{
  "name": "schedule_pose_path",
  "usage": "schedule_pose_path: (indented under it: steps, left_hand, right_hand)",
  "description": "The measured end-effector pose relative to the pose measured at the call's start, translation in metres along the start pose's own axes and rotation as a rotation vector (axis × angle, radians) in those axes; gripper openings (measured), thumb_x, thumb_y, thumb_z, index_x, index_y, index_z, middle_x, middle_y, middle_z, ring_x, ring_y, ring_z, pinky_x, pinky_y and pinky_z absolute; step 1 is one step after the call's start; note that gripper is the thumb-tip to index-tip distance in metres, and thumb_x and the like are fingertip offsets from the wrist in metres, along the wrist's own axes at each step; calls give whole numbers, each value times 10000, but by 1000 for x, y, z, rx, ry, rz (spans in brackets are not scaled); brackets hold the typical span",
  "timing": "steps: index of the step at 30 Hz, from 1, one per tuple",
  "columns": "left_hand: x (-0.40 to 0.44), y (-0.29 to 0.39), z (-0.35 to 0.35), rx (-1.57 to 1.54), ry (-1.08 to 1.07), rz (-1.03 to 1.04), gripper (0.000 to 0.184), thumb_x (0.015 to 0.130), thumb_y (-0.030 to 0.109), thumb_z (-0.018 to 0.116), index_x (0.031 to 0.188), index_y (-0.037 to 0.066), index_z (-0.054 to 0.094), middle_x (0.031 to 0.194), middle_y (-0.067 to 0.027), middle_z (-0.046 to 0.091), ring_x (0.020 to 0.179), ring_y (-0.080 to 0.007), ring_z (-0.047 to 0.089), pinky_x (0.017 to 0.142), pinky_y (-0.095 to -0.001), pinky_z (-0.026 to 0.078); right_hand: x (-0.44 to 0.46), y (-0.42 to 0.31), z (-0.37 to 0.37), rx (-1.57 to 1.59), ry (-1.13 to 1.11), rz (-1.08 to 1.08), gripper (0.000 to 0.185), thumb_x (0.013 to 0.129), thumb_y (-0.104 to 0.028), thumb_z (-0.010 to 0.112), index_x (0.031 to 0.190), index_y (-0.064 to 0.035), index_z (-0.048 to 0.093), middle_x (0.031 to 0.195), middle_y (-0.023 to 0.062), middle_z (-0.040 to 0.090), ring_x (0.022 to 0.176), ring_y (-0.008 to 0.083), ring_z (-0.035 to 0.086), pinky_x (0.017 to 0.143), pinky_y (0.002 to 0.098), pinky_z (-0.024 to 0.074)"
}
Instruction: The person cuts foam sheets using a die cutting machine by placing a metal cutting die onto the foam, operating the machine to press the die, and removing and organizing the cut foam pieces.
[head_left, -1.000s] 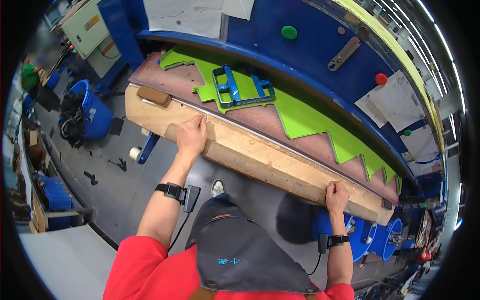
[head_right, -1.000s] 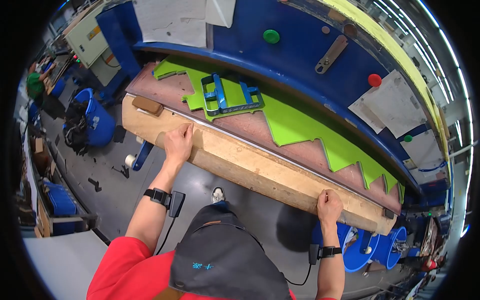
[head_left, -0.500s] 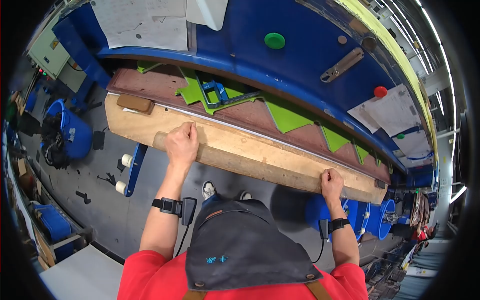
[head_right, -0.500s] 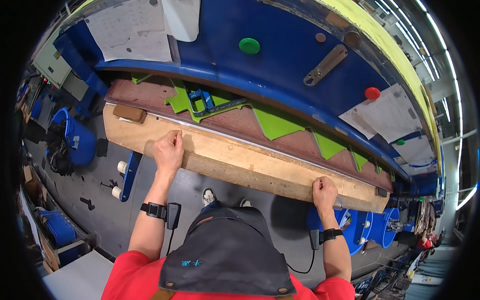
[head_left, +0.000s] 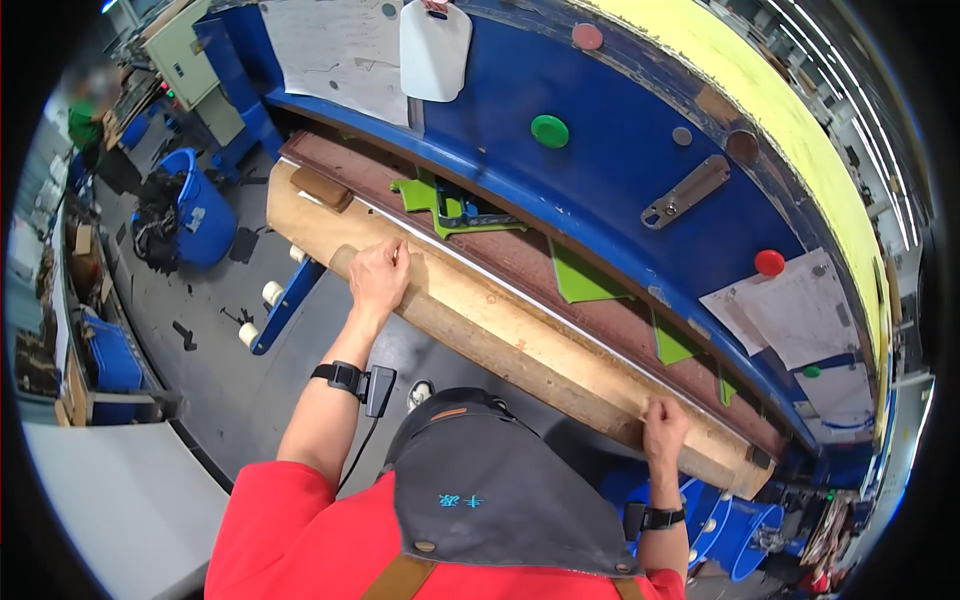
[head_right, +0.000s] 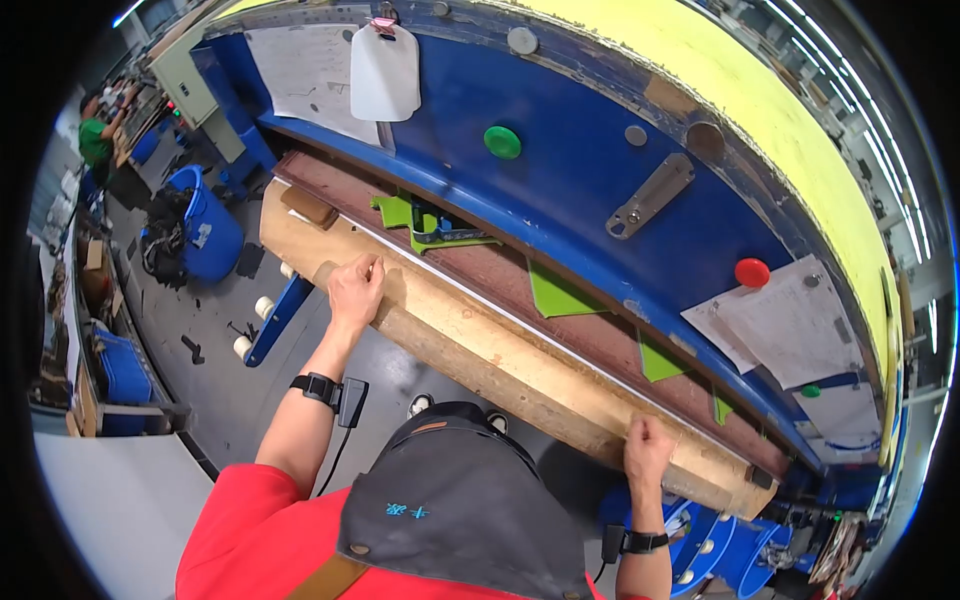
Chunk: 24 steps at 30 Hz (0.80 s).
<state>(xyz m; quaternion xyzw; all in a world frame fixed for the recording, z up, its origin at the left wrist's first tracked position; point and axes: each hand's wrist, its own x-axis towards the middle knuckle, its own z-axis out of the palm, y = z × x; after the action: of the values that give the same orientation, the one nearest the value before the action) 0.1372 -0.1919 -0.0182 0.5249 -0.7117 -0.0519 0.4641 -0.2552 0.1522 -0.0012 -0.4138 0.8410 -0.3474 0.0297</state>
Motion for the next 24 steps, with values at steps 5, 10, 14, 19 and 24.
schedule_pose_path:
  steps: [5,10,14,19,24]
  left_hand:
    - [6,-3,6,14,-18,-23,165,885,196,678,849,43,728,708,-191,664,653,-355,675,613,-435,521]
    - [9,-4,9,-10,3,1,167,883,194,679,841,38,726,706,-200,662,648,-358,678,605,-423,526]
    - [12,-2,8,-21,20,17,163,880,185,676,845,35,727,705,-206,662,651,-359,683,608,-417,532]
    - [18,-6,15,-1,-2,15,171,885,186,669,839,31,724,700,-207,659,649,-353,683,607,-414,533]
    - [30,28,-3,49,-67,-196,165,908,170,669,887,19,734,729,-192,680,682,-339,691,635,-410,537]
  right_hand:
    - [53,-19,-101,23,451,-93,249,1015,-211,636,872,-15,695,640,9,559,613,79,503,582,271,433]
    - [98,9,-177,52,660,37,422,1052,-398,570,865,-23,619,688,6,536,651,102,474,612,273,402]
    - [122,30,-179,78,686,37,451,1042,-440,574,880,-21,602,704,15,537,652,105,470,609,272,399]
    - [139,41,-177,197,717,69,500,1037,-475,568,832,-18,567,696,22,531,644,109,467,609,267,401]
    - [129,38,-176,247,761,41,512,1044,-476,553,801,-25,549,663,20,515,626,102,465,592,269,395]
